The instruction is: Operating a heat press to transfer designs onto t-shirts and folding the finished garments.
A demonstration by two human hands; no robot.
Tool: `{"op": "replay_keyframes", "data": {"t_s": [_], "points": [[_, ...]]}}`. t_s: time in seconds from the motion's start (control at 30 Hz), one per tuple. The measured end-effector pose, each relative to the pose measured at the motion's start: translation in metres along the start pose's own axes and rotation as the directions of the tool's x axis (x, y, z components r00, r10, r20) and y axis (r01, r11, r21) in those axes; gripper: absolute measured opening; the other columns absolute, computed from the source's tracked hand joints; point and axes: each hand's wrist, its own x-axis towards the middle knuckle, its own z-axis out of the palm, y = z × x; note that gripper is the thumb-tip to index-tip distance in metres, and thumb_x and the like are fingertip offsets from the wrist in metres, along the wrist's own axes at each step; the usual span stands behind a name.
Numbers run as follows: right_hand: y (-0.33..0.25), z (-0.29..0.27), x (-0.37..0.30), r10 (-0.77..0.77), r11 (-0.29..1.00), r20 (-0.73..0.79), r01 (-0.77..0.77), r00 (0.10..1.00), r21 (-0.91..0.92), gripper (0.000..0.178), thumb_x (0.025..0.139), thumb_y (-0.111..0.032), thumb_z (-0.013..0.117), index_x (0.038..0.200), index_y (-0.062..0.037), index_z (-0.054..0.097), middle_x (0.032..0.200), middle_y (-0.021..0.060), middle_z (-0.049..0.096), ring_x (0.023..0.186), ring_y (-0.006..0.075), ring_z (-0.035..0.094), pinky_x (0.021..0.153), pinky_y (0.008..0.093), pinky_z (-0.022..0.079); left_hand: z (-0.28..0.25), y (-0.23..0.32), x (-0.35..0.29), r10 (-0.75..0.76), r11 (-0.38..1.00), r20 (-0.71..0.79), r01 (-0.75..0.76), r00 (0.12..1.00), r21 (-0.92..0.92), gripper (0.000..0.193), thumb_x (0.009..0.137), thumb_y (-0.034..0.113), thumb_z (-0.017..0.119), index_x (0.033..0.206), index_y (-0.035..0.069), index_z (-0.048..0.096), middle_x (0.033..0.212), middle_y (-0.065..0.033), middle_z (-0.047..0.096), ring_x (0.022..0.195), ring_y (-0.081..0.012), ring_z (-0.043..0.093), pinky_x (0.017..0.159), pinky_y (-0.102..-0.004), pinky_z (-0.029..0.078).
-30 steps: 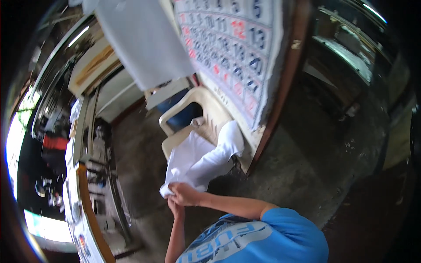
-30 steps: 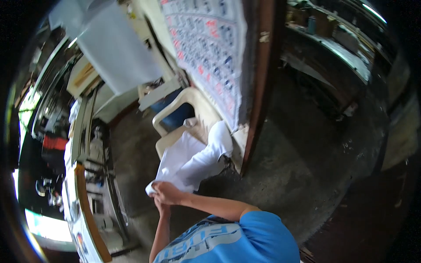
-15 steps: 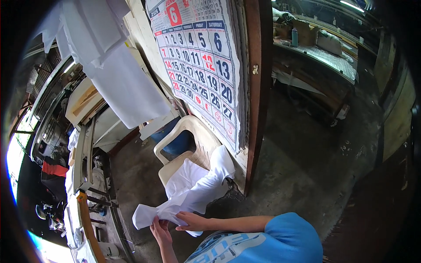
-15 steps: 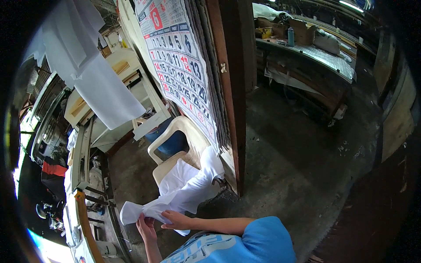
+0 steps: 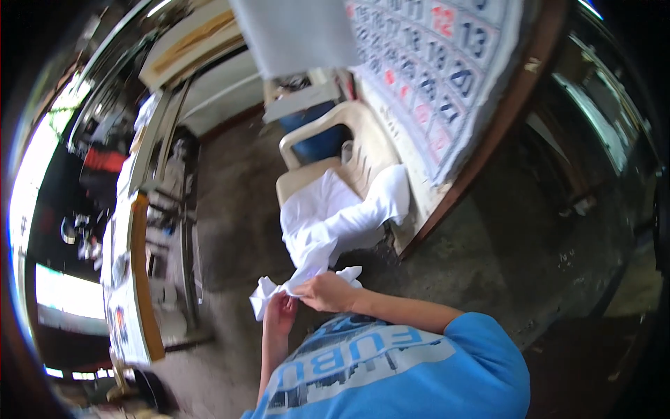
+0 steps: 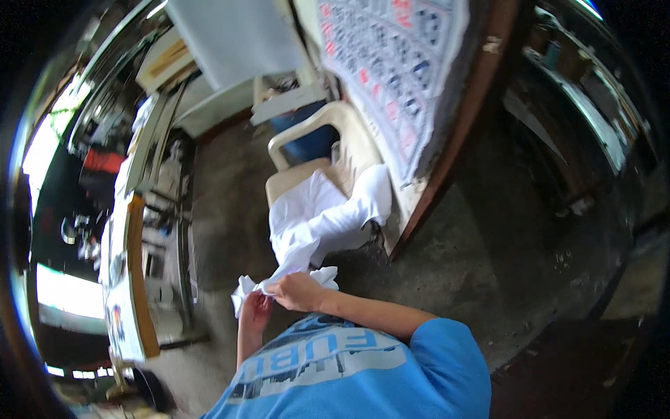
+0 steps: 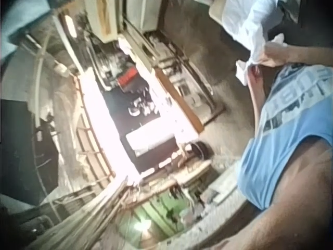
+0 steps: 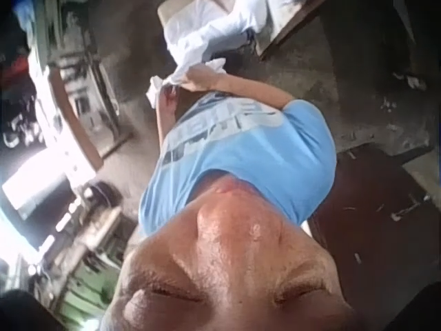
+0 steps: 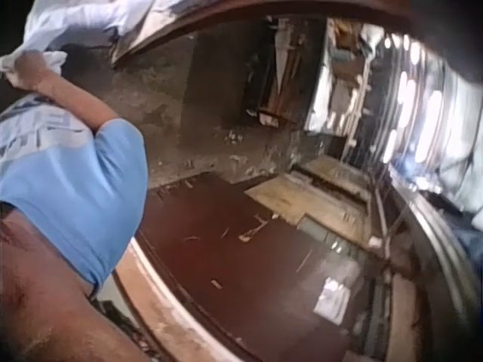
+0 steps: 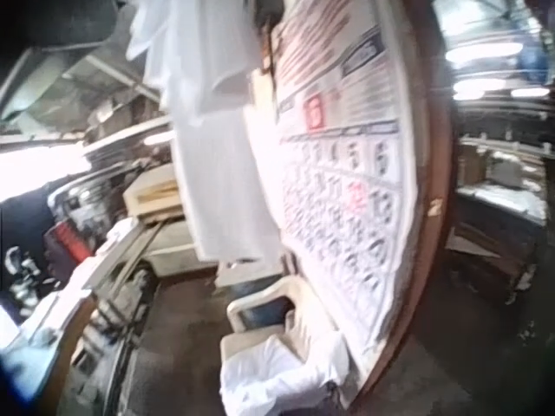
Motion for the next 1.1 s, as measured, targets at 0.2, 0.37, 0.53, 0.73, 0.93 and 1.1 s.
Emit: {"op": "replay_keyframes", "data": {"t_s": [0.2,0.37,0.53,0.73,0.93,1.1], "points": [[-0.016,0.007,0.004,-0.119,0.993,0.168,0.113,0.979,0.044,0.012,0.078,-0.018,0.054,0.081,-0.0069,0.057,0.065,0.0131,0.058,0.059,0.032,0.057,0.054,0.0409,0.045,-0.016,-0.008,-0.02,-0.029,0.996,0.0,0.029,1.0,-0.08,0.012,0.086,0.01,0.048,0.092,0.001,0.051,0.084,-0.0074,0.061,0.076,-0.015,0.06,0.065,-0.024,0.051],[-0.032,0.009,0.011,-0.154,0.962,0.115,0.123,0.981,0.243,0.016,0.08,-0.02,0.053,0.079,-0.0052,0.059,0.067,0.0178,0.06,0.06,0.0337,0.058,0.057,0.0413,0.046,-0.001,0.004,-0.049,0.236,0.971,0.012,-0.235,0.972,-0.038,0.018,0.088,0.014,0.046,0.101,0.002,0.051,0.084,-0.006,0.061,0.07,-0.0129,0.061,0.066,-0.0246,0.052],[-0.046,0.006,0.014,-0.154,0.936,0.122,0.105,0.981,0.337,0.017,0.08,-0.019,0.056,0.086,-0.0042,0.062,0.07,0.0149,0.059,0.061,0.0307,0.058,0.057,0.0356,0.046,0.022,0.014,-0.074,0.414,0.909,-0.095,-0.406,0.905,0.095,0.02,0.085,0.013,0.052,0.102,0.001,0.053,0.089,-0.0053,0.06,0.077,-0.012,0.06,0.068,-0.0244,0.049],[-0.055,-0.012,0.022,-0.066,0.886,0.046,0.037,0.997,0.462,0.024,0.078,-0.026,0.061,0.084,-0.0024,0.061,0.07,0.0168,0.058,0.062,0.0292,0.058,0.055,0.036,0.045,0.054,0.021,-0.089,0.603,0.791,-0.07,-0.584,0.795,0.184,0.017,0.084,0.011,0.054,0.096,-0.001,0.057,0.088,-0.0073,0.061,0.076,-0.0134,0.06,0.069,-0.0264,0.049],[-0.061,-0.038,0.035,-0.027,0.842,-0.068,0.059,0.997,0.536,0.039,0.073,-0.025,0.068,0.098,0.0012,0.054,0.088,0.0134,0.057,0.075,0.021,0.059,0.063,0.028,0.049,0.092,0.01,-0.092,0.608,0.709,0.076,-0.584,0.79,0.395,0.013,0.079,0.011,0.061,0.083,-0.001,0.061,0.076,-0.0044,0.061,0.068,-0.0091,0.057,0.06,-0.0211,0.046],[-0.053,-0.04,0.029,0.101,0.809,0.022,-0.095,0.995,0.58,0.024,0.076,-0.015,0.065,0.091,0.0018,0.057,0.082,0.0127,0.059,0.072,0.02,0.06,0.064,0.0276,0.049,0.108,0.006,-0.091,0.556,0.717,0.187,-0.581,0.81,0.385,0.014,0.08,0.01,0.061,0.084,-0.003,0.062,0.075,-0.0064,0.062,0.066,-0.0097,0.059,0.061,-0.024,0.051]]}}
